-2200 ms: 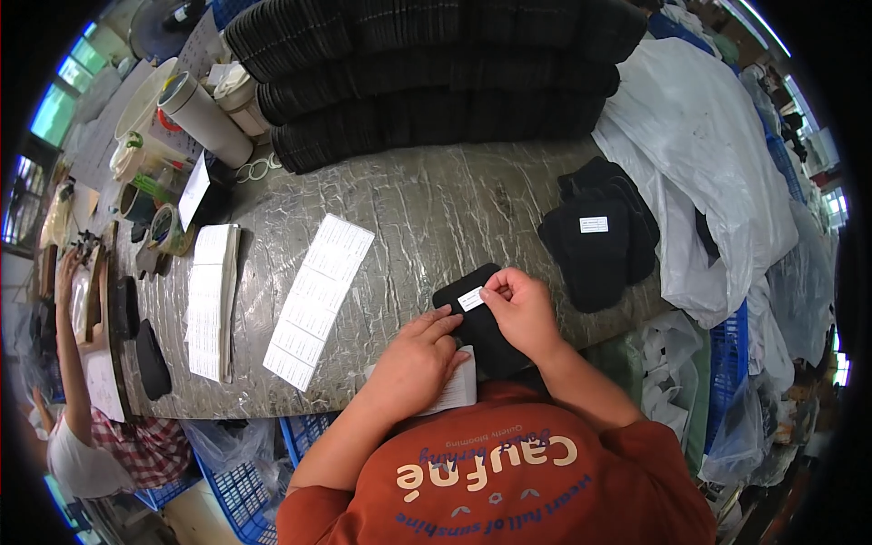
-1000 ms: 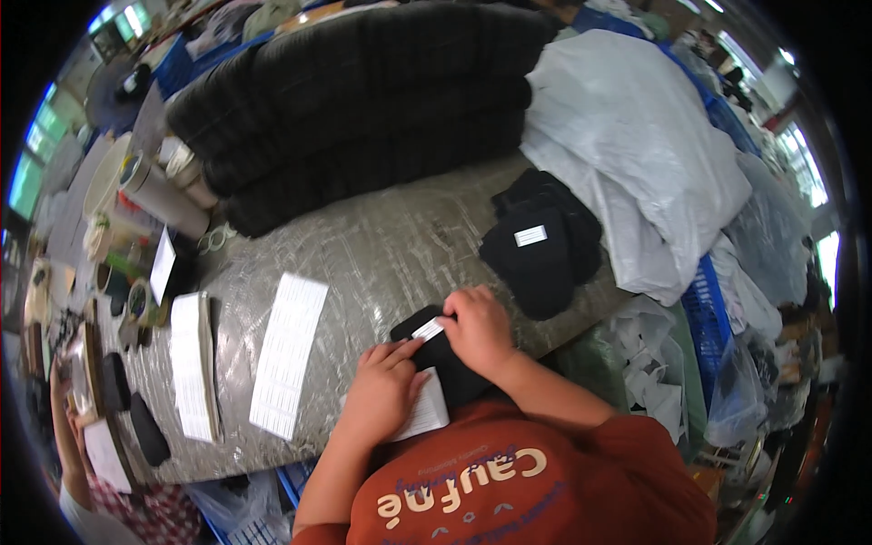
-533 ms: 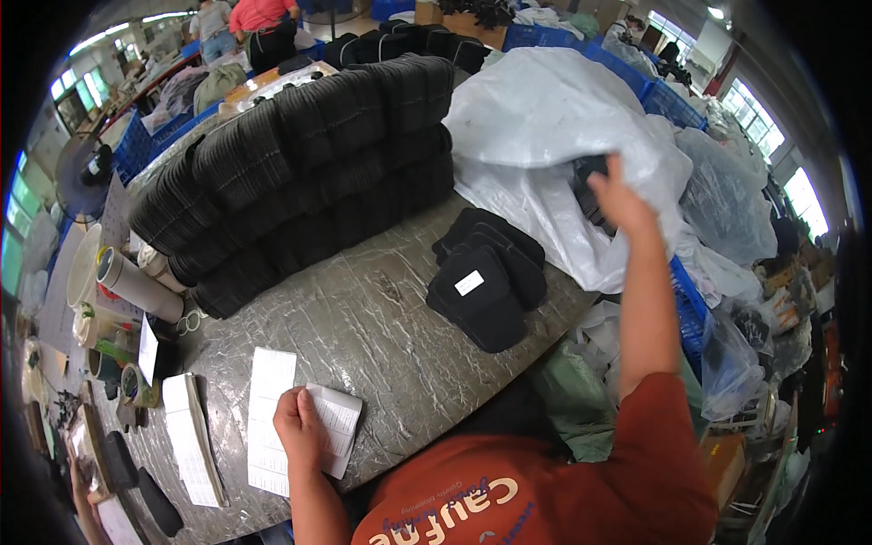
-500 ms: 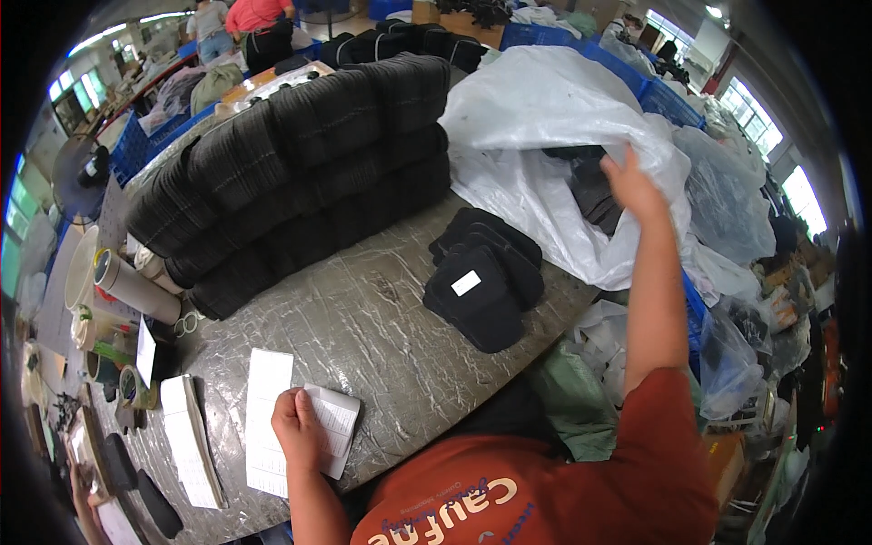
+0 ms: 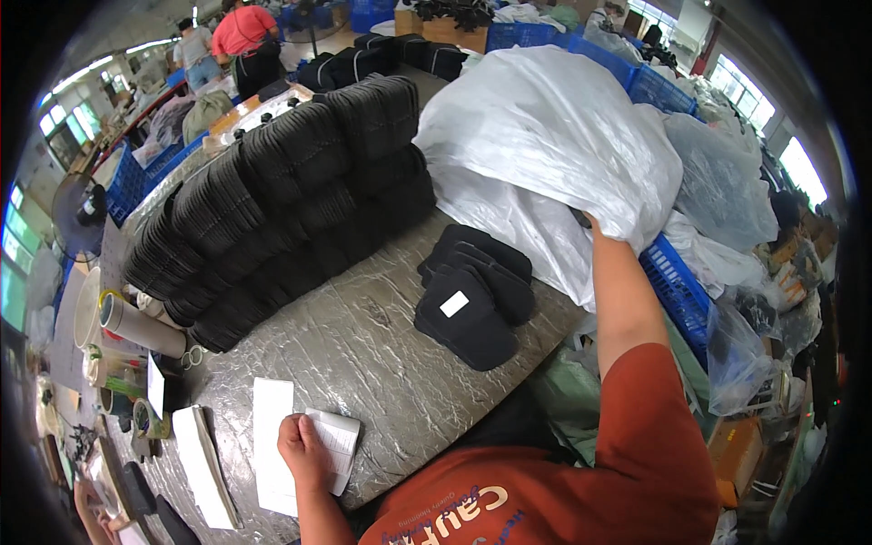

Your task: Manually applying small identification labels to black fabric shoe components.

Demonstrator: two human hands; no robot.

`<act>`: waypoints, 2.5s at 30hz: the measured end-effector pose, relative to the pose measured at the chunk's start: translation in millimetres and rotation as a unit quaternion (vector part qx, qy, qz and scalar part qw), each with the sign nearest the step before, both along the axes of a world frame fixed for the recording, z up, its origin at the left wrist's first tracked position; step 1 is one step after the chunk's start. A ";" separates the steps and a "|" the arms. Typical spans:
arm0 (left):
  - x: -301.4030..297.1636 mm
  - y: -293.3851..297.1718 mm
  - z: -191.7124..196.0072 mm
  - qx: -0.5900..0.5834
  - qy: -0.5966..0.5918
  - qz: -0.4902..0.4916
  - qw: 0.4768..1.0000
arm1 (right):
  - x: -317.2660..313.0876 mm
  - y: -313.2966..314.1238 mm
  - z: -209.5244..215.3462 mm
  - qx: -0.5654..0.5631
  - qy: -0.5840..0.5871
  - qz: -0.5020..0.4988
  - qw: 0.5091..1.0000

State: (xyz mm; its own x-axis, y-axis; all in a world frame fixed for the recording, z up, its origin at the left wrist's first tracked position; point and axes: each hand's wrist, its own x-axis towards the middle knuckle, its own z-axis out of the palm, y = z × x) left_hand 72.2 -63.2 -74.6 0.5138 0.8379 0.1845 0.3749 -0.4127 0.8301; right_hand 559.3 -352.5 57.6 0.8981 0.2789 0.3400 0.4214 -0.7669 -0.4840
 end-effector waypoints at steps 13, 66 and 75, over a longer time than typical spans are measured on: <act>1.0 6.4 -3.3 0.018 0.023 0.008 1.000 | -5.7 -34.5 16.4 0.473 0.357 0.033 0.805; 27.6 26.5 95.6 -0.064 0.131 -0.332 0.932 | -238.5 66.0 15.3 -0.087 0.307 0.686 0.654; 44.8 -2.6 115.1 0.058 0.137 -0.160 0.976 | -275.1 169.5 -19.4 -0.190 -0.030 0.615 0.765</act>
State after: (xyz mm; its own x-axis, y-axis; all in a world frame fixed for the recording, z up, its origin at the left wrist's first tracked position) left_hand 117.0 -65.9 40.4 0.7891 0.6079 0.0879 0.4120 -0.6301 0.6582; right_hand 284.2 -183.1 38.1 -0.1371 0.9891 0.0543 0.9496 0.1468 -0.2768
